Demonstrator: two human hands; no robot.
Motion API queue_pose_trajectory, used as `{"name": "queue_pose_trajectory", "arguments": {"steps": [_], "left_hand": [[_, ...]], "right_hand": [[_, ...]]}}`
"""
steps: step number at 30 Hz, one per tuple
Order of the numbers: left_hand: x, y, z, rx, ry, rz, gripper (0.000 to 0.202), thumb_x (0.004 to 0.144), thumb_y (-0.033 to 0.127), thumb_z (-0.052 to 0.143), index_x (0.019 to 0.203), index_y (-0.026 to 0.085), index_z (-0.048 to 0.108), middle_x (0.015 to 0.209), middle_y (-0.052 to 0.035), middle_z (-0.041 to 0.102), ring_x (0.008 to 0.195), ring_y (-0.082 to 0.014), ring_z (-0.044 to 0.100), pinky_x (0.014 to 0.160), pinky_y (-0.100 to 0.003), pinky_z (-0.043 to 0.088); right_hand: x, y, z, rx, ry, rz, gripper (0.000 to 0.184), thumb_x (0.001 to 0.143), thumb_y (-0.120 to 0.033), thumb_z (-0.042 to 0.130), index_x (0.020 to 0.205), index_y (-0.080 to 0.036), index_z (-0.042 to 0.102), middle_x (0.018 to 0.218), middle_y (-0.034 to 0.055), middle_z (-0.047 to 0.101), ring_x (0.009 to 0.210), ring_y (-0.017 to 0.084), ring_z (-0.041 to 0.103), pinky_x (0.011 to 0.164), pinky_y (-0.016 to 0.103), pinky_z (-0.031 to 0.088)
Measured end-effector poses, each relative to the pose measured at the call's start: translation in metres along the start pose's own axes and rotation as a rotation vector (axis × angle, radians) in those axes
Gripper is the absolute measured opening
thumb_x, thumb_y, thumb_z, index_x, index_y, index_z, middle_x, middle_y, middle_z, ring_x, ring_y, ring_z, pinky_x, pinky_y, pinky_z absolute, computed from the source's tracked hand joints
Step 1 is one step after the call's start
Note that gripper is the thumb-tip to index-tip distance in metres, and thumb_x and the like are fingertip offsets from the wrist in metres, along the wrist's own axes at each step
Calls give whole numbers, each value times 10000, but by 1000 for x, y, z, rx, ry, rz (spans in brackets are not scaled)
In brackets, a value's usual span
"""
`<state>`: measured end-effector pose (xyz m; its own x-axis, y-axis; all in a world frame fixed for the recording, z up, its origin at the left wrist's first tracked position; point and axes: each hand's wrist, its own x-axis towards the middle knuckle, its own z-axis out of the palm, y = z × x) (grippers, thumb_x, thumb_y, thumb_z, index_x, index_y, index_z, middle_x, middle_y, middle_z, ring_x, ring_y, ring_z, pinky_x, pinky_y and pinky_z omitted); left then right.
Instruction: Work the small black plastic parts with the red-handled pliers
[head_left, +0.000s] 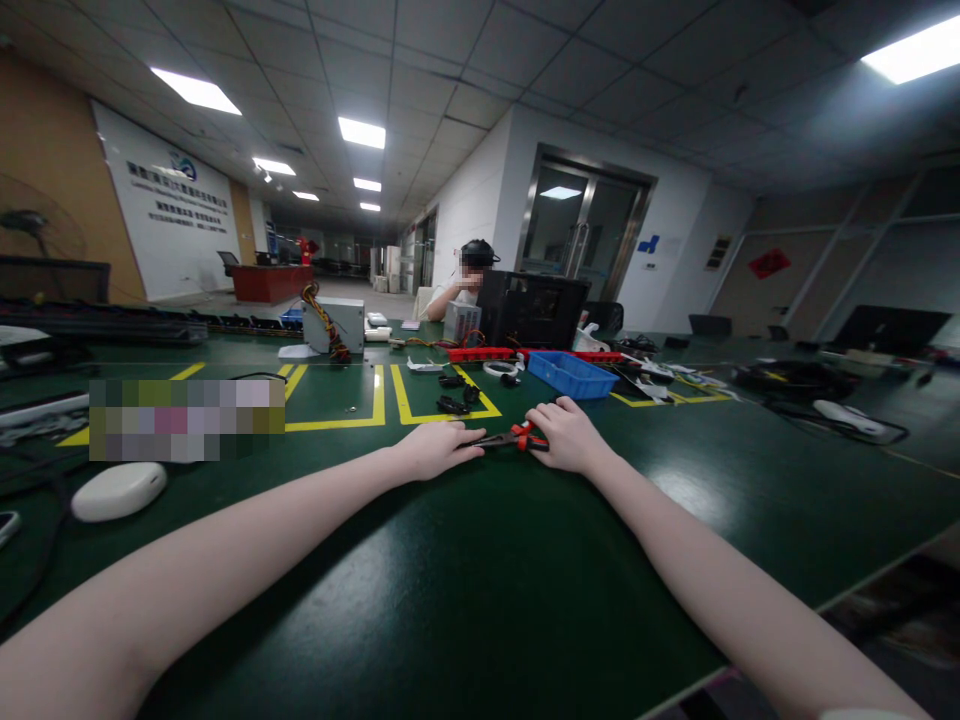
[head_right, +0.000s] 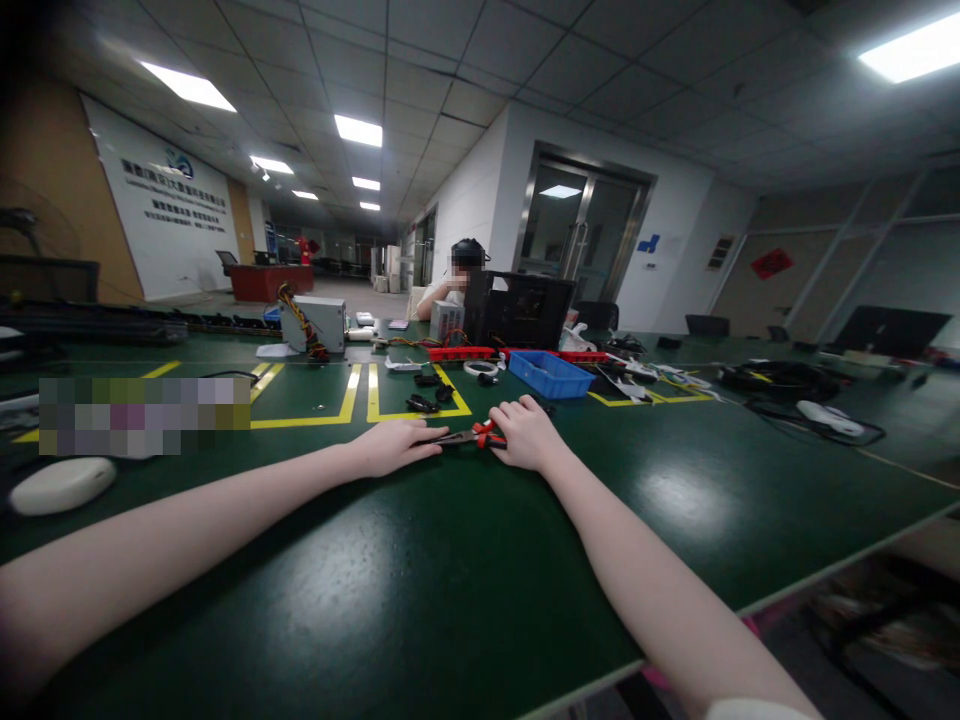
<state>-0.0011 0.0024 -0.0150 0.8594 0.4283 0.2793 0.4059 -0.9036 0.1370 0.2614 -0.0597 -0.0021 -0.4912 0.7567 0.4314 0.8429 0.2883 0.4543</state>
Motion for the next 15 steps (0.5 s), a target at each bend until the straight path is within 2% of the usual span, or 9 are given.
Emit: {"name": "queue_pose_trajectory", "arguments": {"steps": [4,10,15], "left_hand": [[0,0,-1,17,-4,16,519,982,489,301,1379,204,477,1060,-116,657,954,-262,641,791,-323,480],[-1,1,1,-42,29,-11,502,972,494,343,1367,224,495,1207,-108,638,1072,-267,617,871,-335,472],[-1,1,0,-40,24,-12,505,958,485,391,1374,216,486,1244,-109,626,1091,-267,614,888,-337,473]], "right_hand": [[-1,0,0,-22,33,-5,301,752,-355,572,963,-142,596,912,122,646,831,243,556,860,378,287],[1,2,-1,26,27,-22,299,753,-346,581,987,-160,593,939,114,650,871,247,567,890,390,294],[1,3,0,50,35,-21,296,748,-341,585,986,-165,595,942,109,656,882,245,572,935,405,301]]}}
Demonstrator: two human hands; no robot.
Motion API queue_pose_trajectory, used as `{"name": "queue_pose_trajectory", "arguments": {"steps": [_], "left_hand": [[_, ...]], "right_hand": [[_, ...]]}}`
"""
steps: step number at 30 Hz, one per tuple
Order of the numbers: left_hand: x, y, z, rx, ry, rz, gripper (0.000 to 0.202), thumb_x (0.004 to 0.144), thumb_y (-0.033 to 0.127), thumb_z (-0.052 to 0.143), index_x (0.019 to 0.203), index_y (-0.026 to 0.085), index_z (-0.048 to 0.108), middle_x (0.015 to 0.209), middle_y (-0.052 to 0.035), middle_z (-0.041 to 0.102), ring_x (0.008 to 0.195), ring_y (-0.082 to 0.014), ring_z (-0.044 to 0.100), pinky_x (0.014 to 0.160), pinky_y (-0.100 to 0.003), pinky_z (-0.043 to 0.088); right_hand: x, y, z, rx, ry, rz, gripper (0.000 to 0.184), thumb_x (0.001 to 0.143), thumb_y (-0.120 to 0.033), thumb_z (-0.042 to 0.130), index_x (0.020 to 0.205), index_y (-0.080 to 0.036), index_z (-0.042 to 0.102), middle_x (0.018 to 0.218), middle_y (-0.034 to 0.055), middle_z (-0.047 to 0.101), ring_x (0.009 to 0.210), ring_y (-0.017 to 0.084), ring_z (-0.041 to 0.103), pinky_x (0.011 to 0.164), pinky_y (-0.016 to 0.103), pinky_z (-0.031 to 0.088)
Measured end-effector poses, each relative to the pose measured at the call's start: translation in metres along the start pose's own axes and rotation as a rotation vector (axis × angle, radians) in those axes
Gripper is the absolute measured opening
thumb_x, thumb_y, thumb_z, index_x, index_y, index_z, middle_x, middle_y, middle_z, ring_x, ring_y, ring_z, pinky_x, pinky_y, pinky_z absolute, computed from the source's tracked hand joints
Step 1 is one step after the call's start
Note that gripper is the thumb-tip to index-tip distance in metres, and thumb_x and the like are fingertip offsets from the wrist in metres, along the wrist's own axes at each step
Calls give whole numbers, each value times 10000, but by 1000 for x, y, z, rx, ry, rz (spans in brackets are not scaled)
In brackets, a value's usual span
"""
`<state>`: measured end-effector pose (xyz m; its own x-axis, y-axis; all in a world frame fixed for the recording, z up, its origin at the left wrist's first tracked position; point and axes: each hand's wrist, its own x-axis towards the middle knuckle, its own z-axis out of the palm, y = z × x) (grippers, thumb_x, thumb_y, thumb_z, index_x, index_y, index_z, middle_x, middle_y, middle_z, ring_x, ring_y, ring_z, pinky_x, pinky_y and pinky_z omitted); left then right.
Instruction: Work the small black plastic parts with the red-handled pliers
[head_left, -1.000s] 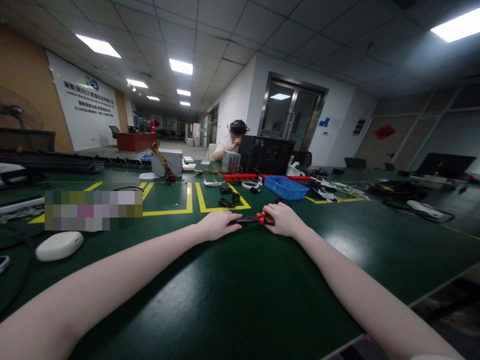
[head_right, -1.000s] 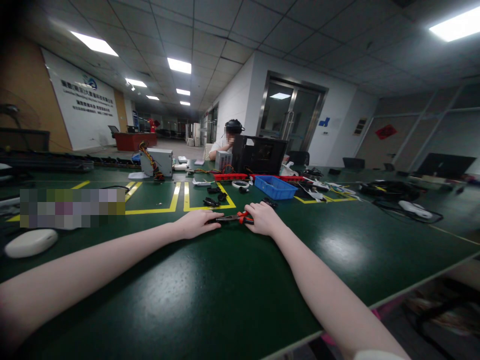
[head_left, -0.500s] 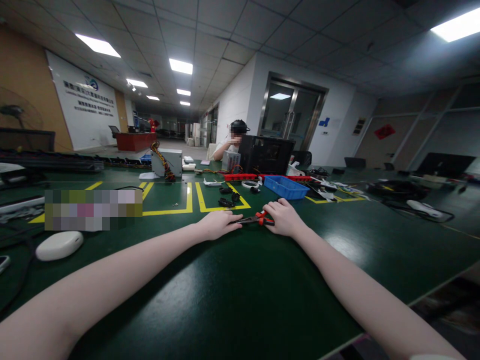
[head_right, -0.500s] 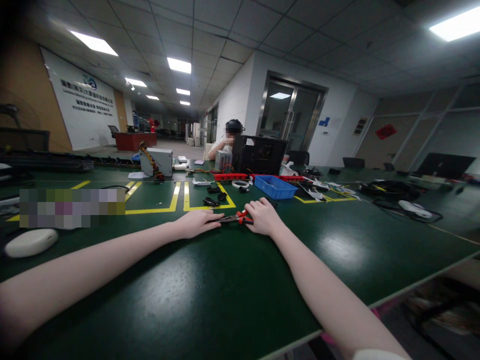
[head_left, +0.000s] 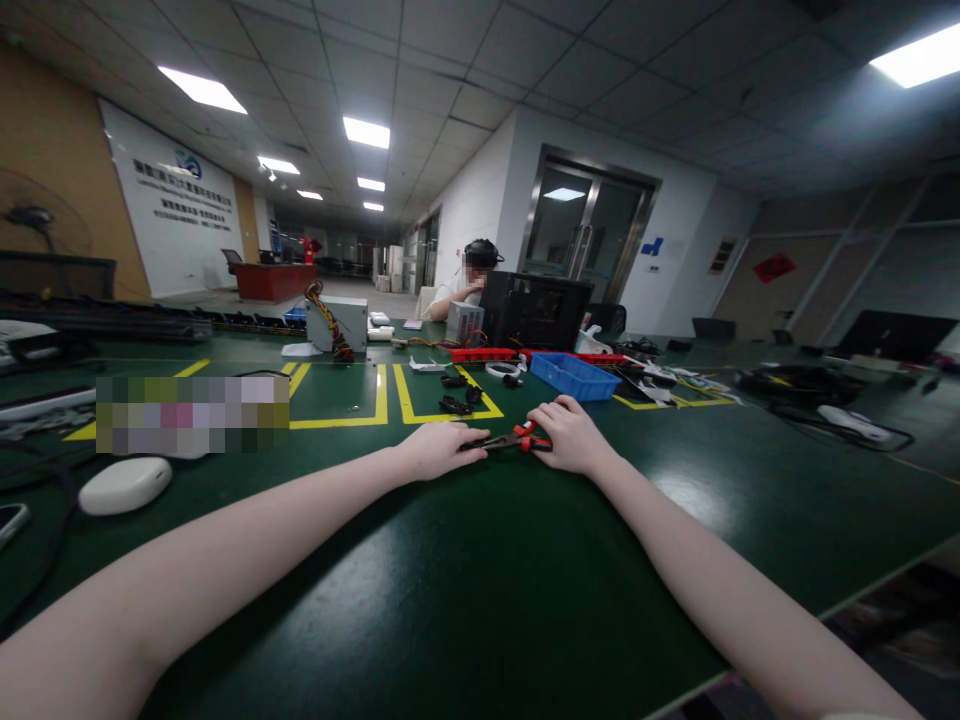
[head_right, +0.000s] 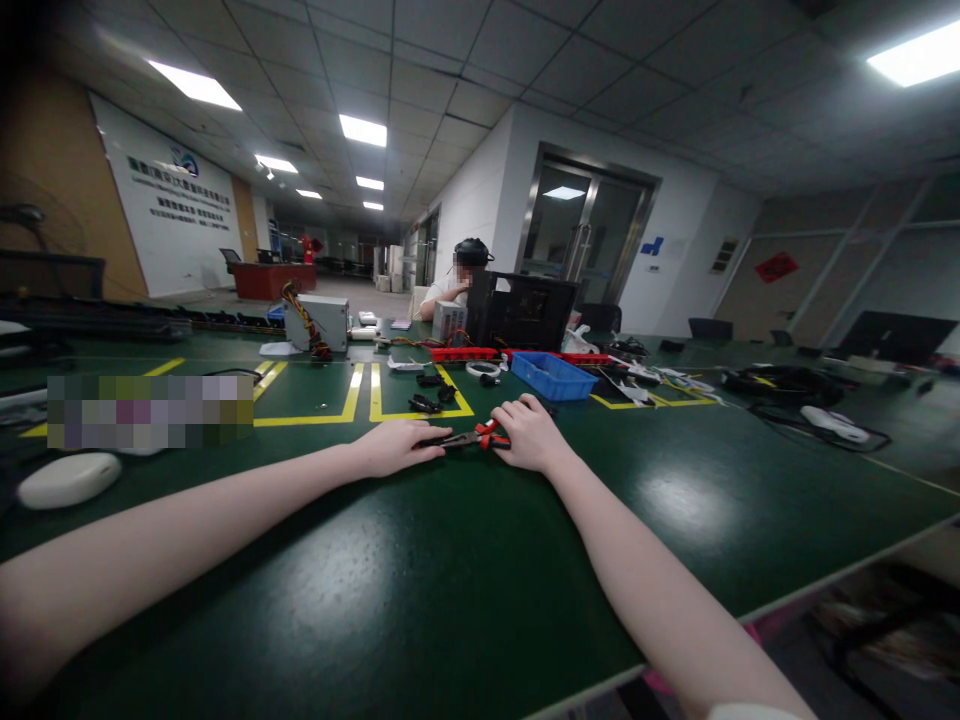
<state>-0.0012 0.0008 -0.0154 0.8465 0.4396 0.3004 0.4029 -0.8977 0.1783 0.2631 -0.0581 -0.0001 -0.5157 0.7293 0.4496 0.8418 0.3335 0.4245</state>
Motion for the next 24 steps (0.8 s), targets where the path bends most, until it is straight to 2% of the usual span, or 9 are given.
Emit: {"name": "queue_pose_trajectory", "arguments": {"steps": [5,11,18,24], "left_hand": [[1,-1,1,0,-8,2,507,947,488,412,1369,218,492,1239,-113,629,1096,-279,612,889,-352,477],[1,-3,3,5,0,-2,493,944,482,426,1363,234,497,1219,-98,638,1088,-263,613,878,-333,480],[1,-4,3,11,3,21,503,968,502,346,1363,230,497,1204,-113,634,1073,-281,613,869,-360,479],[0,-3,0,17,-9,57,500,973,500,339,1364,229,494,1107,-99,658,1002,-253,633,834,-318,474]], "right_hand": [[-1,0,0,2,19,5,280,740,-332,580,970,-173,600,901,94,661,887,244,573,1014,428,276],[0,-1,1,-16,20,12,247,729,-335,578,924,-186,599,866,84,655,868,243,571,1031,430,268],[1,-2,-1,-60,-1,10,254,737,-366,571,898,-172,596,861,94,652,840,240,556,1003,416,268],[-3,-1,-1,-91,22,19,285,744,-378,556,921,-160,603,874,110,645,825,250,539,931,421,285]]}}
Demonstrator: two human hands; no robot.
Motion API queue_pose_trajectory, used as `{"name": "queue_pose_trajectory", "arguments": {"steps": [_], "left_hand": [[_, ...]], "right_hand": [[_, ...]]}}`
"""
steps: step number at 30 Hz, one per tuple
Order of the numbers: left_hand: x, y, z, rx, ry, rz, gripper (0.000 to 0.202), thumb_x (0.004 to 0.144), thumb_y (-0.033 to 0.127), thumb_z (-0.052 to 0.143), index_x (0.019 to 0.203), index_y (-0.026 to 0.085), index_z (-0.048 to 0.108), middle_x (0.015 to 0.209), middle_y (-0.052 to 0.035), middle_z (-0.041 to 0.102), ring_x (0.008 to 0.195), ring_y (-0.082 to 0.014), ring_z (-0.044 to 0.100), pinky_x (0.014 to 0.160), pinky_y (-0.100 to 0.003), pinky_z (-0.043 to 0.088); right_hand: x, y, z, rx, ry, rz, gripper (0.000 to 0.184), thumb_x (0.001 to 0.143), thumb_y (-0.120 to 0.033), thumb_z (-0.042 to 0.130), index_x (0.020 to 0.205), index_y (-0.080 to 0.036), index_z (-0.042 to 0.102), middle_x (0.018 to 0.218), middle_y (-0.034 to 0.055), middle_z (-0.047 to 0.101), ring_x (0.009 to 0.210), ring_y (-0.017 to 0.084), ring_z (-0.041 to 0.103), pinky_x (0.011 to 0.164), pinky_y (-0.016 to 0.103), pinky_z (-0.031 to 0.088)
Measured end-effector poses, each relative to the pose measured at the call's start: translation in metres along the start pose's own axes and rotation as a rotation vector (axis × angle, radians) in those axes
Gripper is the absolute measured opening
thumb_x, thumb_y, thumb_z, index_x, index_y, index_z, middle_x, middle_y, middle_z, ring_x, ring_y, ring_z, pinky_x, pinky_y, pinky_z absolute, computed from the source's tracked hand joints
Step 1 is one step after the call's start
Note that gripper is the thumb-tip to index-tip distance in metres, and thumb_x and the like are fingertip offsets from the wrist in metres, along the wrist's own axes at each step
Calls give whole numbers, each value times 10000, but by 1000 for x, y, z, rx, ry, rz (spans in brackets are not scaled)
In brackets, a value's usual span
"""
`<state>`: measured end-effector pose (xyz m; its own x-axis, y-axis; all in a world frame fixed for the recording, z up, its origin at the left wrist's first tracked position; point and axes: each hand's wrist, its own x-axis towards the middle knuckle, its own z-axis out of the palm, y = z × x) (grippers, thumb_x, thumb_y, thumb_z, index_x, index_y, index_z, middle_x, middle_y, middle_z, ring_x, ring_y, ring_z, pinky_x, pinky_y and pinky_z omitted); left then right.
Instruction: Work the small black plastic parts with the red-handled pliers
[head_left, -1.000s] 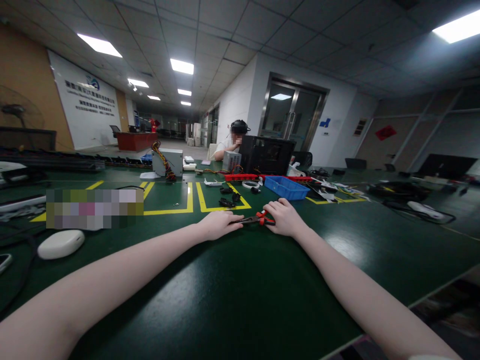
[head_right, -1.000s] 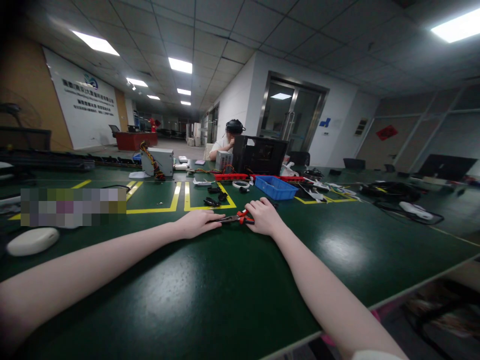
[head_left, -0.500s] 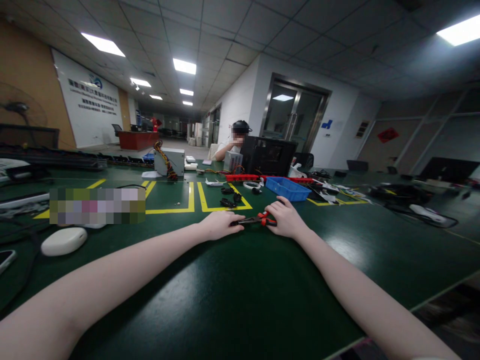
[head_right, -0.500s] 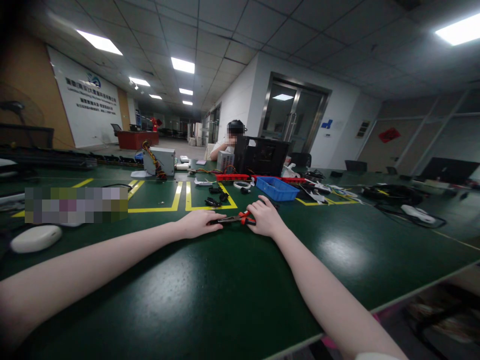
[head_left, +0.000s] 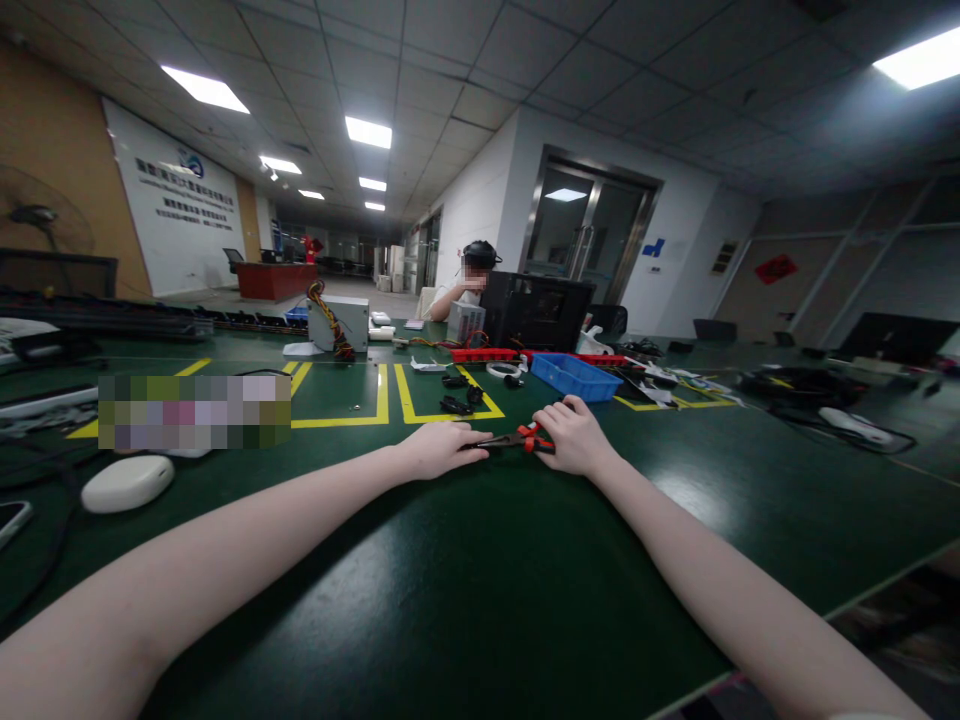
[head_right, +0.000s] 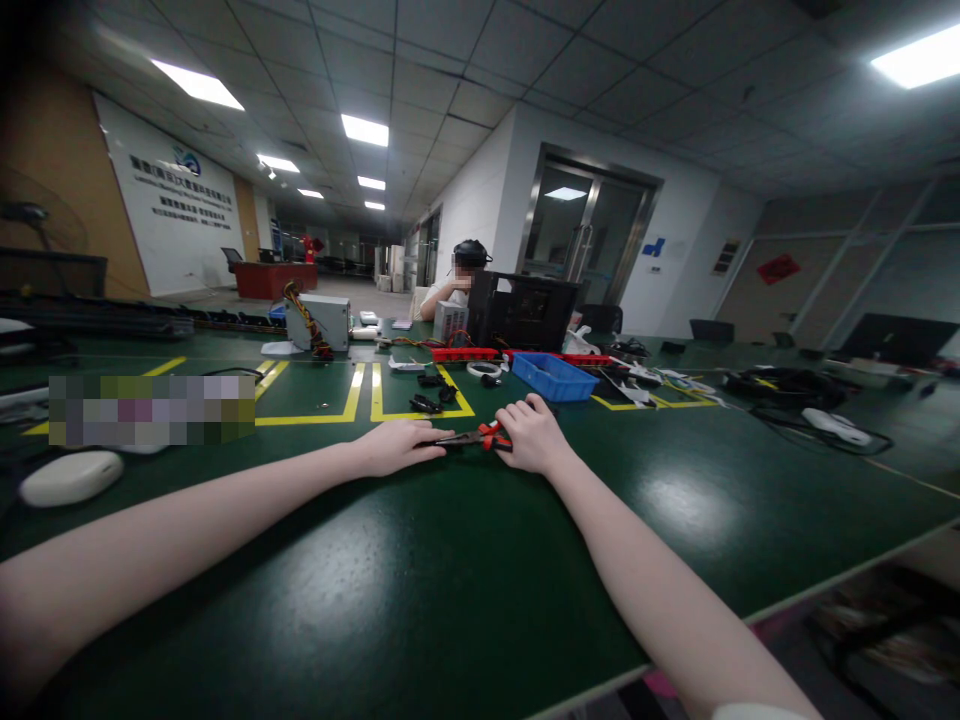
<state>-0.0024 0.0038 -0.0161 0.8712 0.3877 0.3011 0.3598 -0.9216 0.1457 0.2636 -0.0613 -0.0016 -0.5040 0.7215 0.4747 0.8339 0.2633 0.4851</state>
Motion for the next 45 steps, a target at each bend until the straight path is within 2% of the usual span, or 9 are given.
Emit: {"name": "queue_pose_trajectory", "arguments": {"steps": [3,8,13,18,28,33,38,41,45], "left_hand": [[1,-1,1,-17,7,1,488,976,500,332,1339,233,520,1112,-92,661,994,-250,634,815,-312,473],[2,-1,1,-73,1,-57,492,985,500,299,1102,203,674,1025,-74,699,918,-234,650,749,-286,468],[1,1,-1,-44,11,-19,436,975,472,356,1163,217,657,984,-78,679,883,-225,638,708,-268,453],[1,-3,3,-66,67,-7,384,955,416,445,1289,285,579,913,-54,611,812,-189,609,688,-249,430],[6,-15,10,-292,151,34,239,898,327,575,987,178,739,929,-57,656,792,-156,591,683,-224,409],[6,-15,8,-418,154,6,220,859,303,614,949,152,747,909,-53,678,713,-129,575,623,-207,394],[6,-16,7,-485,123,-82,249,804,325,651,942,140,745,825,-26,673,568,-93,488,529,-209,326],[6,-16,6,-504,111,-137,266,793,347,653,925,137,747,731,-8,652,536,-91,460,523,-216,308],[5,-16,5,-510,122,-121,250,791,346,653,893,141,753,726,-7,655,560,-97,467,545,-218,316]], "right_hand": [[-1,0,-1,-12,10,9,300,741,-372,559,943,-157,608,891,117,642,841,260,533,919,426,278],[1,-2,-2,-8,40,38,326,739,-363,561,974,-142,611,913,129,636,871,272,528,903,425,278],[2,-2,0,-18,38,12,319,710,-349,578,948,-140,611,890,119,639,853,261,533,898,415,282],[2,0,1,3,56,9,290,713,-341,574,926,-145,603,883,113,647,844,250,547,894,401,295],[2,1,2,84,22,24,283,732,-358,569,921,-149,588,864,102,658,823,238,581,871,386,326],[2,0,2,125,16,32,257,736,-352,568,904,-158,581,859,97,662,814,228,591,885,384,327],[3,0,3,148,-11,28,239,734,-342,576,900,-170,578,851,91,665,808,228,594,881,387,326],[3,1,3,155,-24,16,236,742,-352,573,895,-173,577,832,86,661,799,227,590,872,383,327],[3,1,3,154,-38,0,235,744,-354,570,897,-177,578,829,87,658,797,229,585,862,381,323]]}}
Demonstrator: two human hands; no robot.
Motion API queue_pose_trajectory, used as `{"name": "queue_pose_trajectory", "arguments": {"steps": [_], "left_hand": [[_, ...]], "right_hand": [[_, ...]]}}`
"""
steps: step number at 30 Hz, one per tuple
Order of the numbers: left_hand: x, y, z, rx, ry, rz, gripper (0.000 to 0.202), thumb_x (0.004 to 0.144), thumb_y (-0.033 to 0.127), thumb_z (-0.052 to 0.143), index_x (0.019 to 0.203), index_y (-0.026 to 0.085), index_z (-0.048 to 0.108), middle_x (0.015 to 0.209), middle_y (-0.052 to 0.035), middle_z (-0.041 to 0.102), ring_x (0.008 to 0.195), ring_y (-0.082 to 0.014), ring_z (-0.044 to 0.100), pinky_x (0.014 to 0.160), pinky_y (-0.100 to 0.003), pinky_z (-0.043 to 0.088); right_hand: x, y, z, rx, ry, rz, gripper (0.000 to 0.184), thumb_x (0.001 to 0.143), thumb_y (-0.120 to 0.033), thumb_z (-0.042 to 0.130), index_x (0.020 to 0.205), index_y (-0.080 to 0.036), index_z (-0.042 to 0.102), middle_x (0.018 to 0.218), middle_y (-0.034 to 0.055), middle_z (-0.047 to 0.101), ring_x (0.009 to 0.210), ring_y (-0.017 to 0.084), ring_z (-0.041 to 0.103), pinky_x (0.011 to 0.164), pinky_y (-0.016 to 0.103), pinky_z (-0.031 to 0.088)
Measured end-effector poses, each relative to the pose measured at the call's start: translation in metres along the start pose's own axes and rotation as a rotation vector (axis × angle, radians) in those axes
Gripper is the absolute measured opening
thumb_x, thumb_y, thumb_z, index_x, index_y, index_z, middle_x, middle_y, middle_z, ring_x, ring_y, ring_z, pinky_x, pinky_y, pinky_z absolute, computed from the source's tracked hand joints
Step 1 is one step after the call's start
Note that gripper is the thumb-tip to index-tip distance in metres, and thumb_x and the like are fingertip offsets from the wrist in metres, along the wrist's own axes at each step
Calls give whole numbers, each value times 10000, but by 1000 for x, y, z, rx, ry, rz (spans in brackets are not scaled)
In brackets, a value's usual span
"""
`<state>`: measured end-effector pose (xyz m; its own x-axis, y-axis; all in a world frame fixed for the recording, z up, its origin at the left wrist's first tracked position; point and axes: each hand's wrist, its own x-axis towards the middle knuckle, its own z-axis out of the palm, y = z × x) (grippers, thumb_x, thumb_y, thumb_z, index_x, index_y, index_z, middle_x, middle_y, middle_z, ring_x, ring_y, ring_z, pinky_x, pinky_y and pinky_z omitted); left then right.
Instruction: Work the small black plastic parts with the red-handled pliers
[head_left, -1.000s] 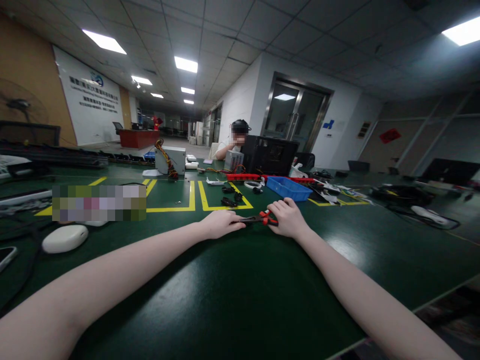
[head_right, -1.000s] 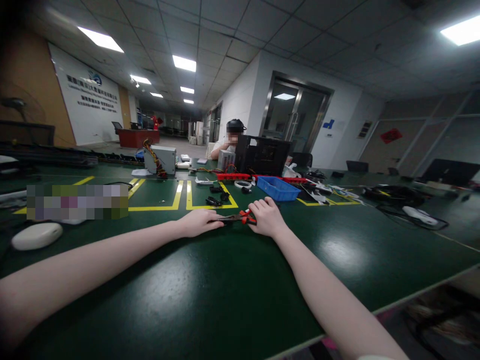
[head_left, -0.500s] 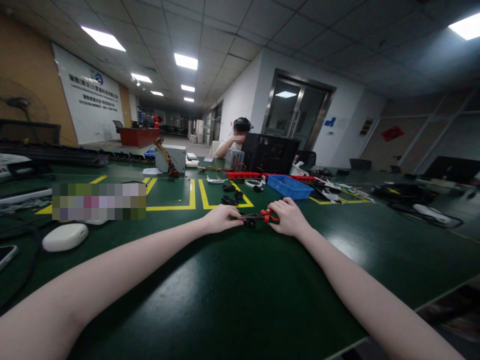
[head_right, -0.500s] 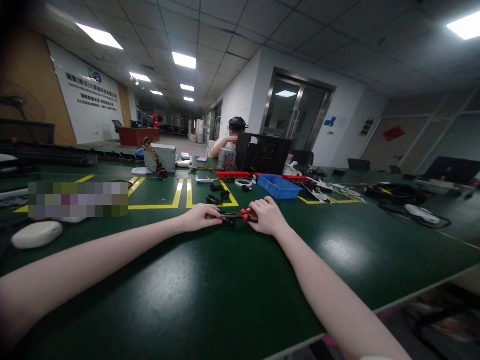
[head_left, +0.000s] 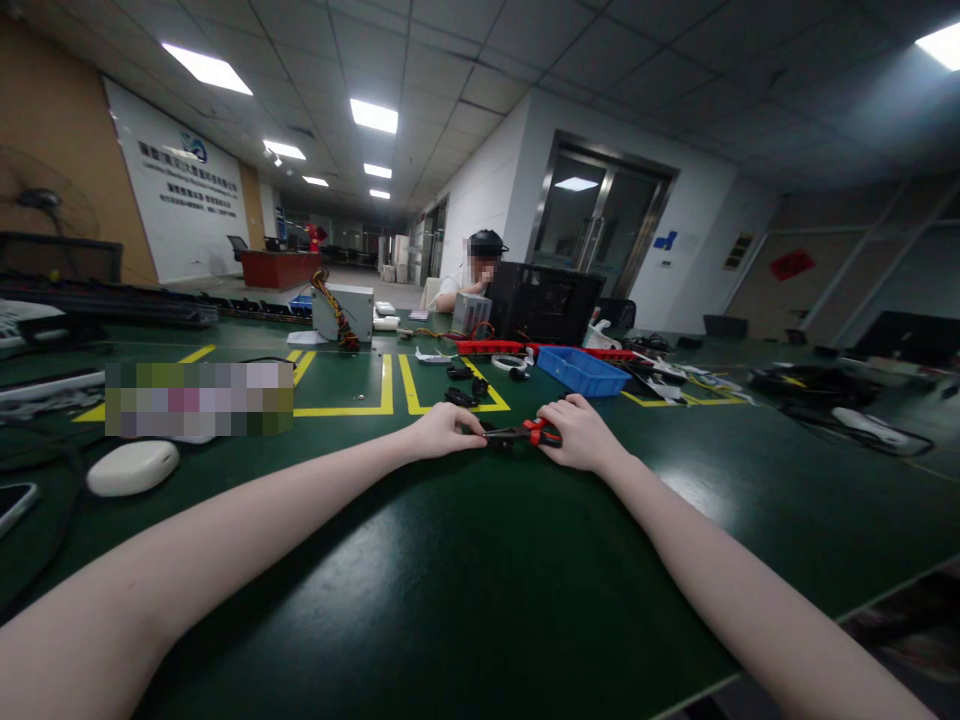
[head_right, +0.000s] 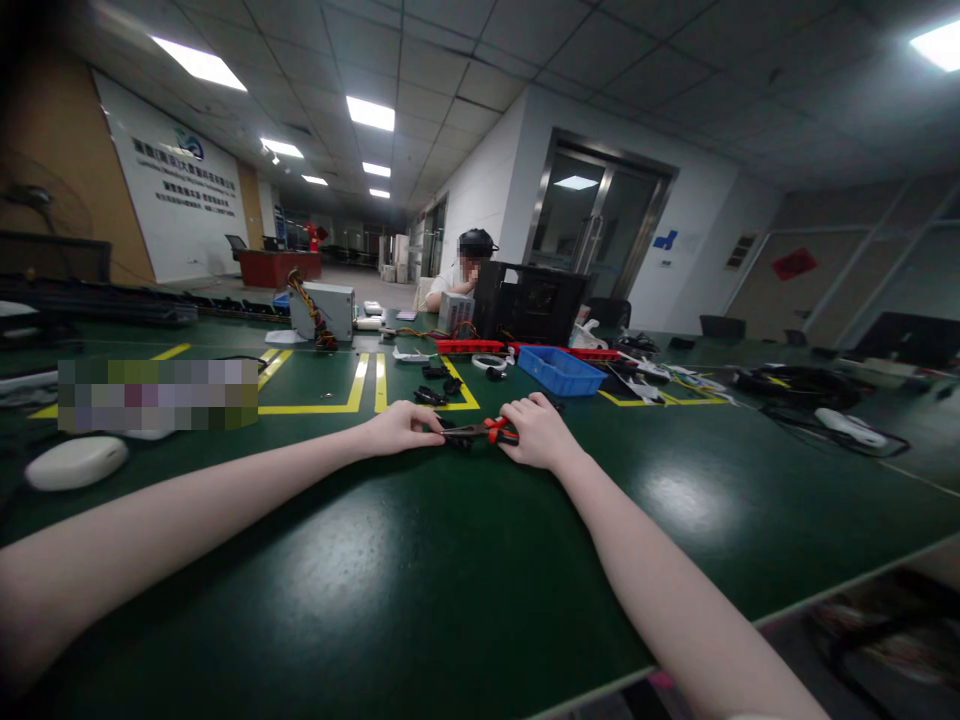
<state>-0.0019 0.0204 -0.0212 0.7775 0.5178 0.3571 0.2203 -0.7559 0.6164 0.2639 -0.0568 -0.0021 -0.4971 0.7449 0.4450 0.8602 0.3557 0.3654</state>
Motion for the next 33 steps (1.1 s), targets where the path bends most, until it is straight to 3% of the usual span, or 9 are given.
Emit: {"name": "queue_pose_trajectory", "arguments": {"steps": [5,12,18,25,28,33], "left_hand": [[0,1,0,-6,13,-8,230,772,336,669,861,143,757,737,-12,665,561,-98,474,546,-217,327],[0,1,0,-88,0,-110,294,752,385,674,883,131,744,514,27,541,463,-89,435,489,-207,301],[-1,1,0,-102,0,-111,321,734,415,683,877,131,727,493,55,464,441,-74,366,465,-208,255],[0,2,-2,-108,-34,-145,311,747,390,679,903,125,721,496,53,475,449,-77,380,465,-209,251],[2,-2,-2,-151,-36,-167,292,771,373,665,903,118,716,556,30,545,462,-77,418,464,-203,274],[5,-10,2,-298,-29,-199,269,791,348,665,930,119,692,818,-43,678,560,-90,546,517,-194,384]], "right_hand": [[1,-1,-1,-6,-16,8,235,744,-359,569,888,-175,575,833,89,657,797,226,584,870,377,320],[0,-1,-1,-1,-17,17,239,743,-360,576,896,-177,579,839,90,666,808,230,594,878,379,322],[1,-3,-1,-1,-16,20,237,743,-370,573,885,-181,582,822,81,667,783,224,592,862,381,324],[3,-3,-1,17,-9,25,225,740,-368,572,870,-184,581,806,79,662,772,222,585,858,378,319],[4,-4,1,50,-10,43,228,744,-368,569,877,-182,578,809,78,659,775,220,581,859,376,317],[6,-7,3,112,-34,92,220,760,-368,562,876,-181,571,797,69,651,767,213,578,852,370,320]]}}
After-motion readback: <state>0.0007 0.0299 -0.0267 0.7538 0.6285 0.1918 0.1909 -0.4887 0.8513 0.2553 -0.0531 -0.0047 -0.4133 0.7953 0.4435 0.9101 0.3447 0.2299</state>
